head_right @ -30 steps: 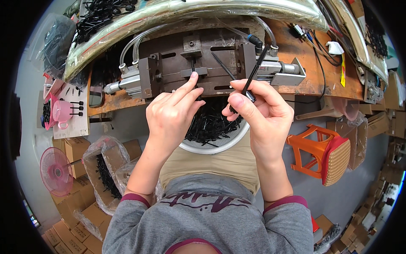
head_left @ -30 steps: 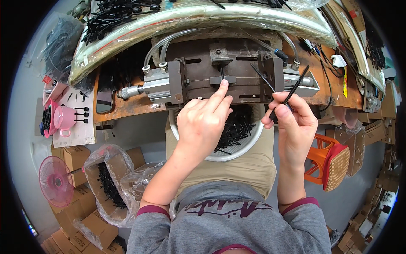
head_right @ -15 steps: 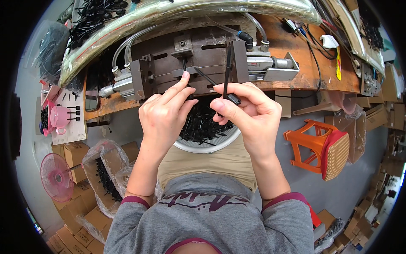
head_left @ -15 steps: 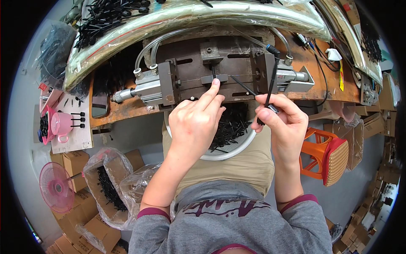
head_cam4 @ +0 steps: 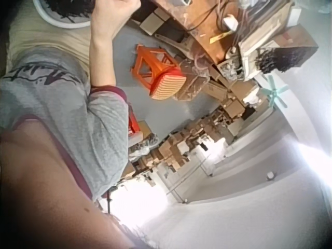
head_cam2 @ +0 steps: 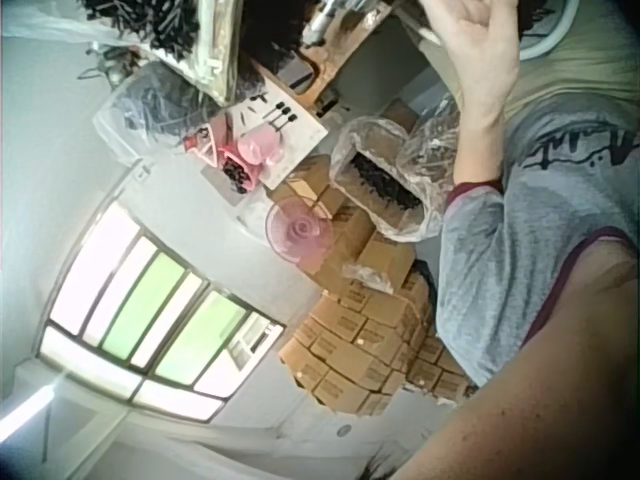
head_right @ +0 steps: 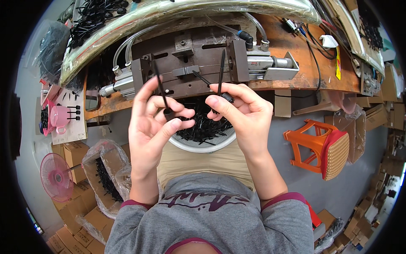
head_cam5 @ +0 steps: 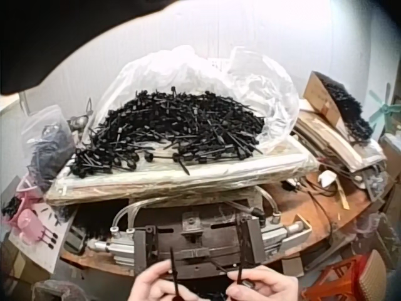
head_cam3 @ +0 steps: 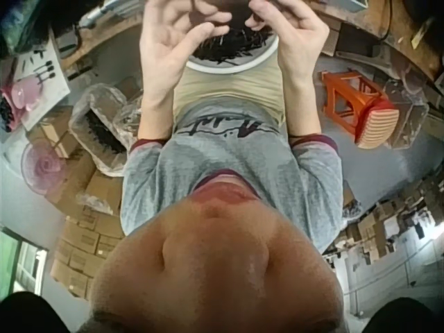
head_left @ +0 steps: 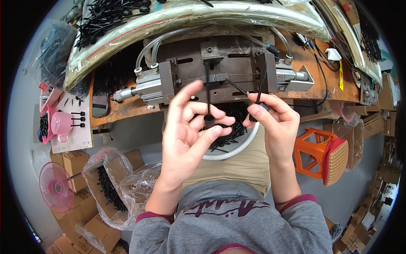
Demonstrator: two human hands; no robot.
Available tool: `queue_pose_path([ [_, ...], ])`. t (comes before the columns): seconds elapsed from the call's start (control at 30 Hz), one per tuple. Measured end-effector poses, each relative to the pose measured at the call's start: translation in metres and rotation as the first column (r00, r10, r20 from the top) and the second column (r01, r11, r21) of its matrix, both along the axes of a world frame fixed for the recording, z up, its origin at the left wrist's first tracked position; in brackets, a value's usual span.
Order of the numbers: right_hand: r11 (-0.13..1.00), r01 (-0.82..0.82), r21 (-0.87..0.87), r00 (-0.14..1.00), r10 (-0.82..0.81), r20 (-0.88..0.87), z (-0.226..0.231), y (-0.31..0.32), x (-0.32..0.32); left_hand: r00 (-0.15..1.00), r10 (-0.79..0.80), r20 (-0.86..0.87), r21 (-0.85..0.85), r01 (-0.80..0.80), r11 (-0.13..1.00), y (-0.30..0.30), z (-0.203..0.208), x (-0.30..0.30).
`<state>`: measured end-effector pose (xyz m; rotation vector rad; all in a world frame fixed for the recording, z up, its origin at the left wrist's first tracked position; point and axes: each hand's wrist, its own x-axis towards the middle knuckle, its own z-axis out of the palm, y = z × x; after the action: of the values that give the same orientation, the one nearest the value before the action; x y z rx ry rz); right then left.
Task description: Manually assembling small black plastic components into a pneumatic assembly machine at a factory workbench.
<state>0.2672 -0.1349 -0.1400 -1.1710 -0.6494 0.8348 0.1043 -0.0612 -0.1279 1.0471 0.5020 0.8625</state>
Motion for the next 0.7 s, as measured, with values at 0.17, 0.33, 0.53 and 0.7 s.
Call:
queue_pose_path([
  [0.17,0.999,-0.039,-0.008,0.999,0.039,-0.03,-0.002,0.005,-0.01,0.914,0.16,-0.372,0.495,0.049,0.868,0.0,-0.005,0.002],
  [0.33,0.992,-0.118,-0.044,0.991,0.114,-0.072,-0.003,0.003,-0.022,0.898,0.36,-0.252,0.813,-0.006,0.582,0.005,-0.014,0.012],
  [0.53,0.986,-0.164,0.034,0.986,0.165,-0.01,0.0,0.001,-0.023,0.915,0.358,-0.186,0.781,-0.084,0.619,0.008,-0.017,0.006],
  [0.7,0.975,-0.223,0.013,0.946,0.213,0.243,-0.006,0.004,-0.01,0.862,0.472,-0.184,0.806,-0.143,0.574,0.011,-0.018,-0.003],
])
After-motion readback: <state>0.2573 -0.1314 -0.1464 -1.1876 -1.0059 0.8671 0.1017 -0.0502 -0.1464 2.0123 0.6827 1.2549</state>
